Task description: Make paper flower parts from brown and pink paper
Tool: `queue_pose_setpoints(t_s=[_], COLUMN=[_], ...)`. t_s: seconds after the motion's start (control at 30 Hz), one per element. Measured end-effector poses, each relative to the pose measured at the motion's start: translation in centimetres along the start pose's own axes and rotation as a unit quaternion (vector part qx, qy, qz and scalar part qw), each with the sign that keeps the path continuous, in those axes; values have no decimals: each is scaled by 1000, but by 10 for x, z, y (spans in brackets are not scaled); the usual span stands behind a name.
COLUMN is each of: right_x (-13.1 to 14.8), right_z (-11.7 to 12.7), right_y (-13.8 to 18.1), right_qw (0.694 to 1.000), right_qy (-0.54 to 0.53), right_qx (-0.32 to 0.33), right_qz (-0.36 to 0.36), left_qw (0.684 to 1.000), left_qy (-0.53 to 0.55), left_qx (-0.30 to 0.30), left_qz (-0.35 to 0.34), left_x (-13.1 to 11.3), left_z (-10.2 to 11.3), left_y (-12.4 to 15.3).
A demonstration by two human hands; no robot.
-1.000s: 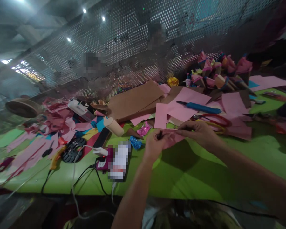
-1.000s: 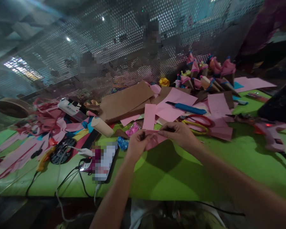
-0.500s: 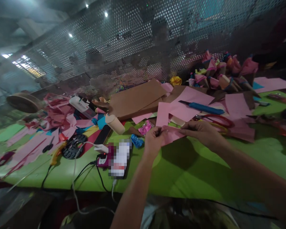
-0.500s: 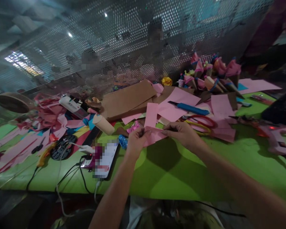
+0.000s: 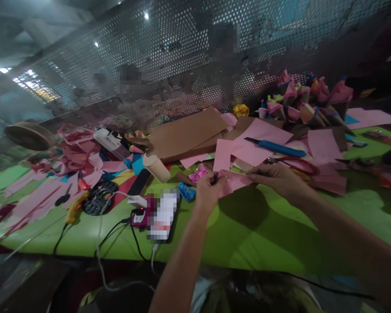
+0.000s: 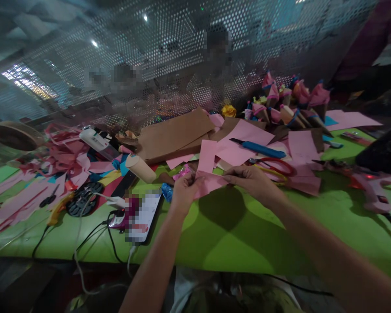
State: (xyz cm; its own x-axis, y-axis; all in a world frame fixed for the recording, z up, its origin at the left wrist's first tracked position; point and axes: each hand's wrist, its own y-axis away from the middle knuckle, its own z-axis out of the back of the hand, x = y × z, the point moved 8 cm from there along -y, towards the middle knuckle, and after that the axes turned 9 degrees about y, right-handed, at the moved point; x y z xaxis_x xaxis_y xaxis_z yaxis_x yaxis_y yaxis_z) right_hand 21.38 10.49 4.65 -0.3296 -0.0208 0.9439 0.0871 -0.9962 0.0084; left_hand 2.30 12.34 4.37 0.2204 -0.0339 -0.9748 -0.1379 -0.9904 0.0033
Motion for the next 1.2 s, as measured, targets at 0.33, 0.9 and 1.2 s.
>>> queue_pose_setpoints(t_s=[0.33,0.9,1.2], right_x=[11,22,17], right_z=[1,-10,-9], right_y=[2,7,8], right_qw=[998,991,997], right_qy=[63,100,49], right_qx=[-6,-36,-49], right_qz=[12,77,48], left_qw=[999,986,975], left_qy=[-35,-117,-190], left_qx=[32,121,113], left_qz=[-5,9,-15], left_x=[-2,10,3], left_z=[-7,-27,-21], left_y=[3,10,14])
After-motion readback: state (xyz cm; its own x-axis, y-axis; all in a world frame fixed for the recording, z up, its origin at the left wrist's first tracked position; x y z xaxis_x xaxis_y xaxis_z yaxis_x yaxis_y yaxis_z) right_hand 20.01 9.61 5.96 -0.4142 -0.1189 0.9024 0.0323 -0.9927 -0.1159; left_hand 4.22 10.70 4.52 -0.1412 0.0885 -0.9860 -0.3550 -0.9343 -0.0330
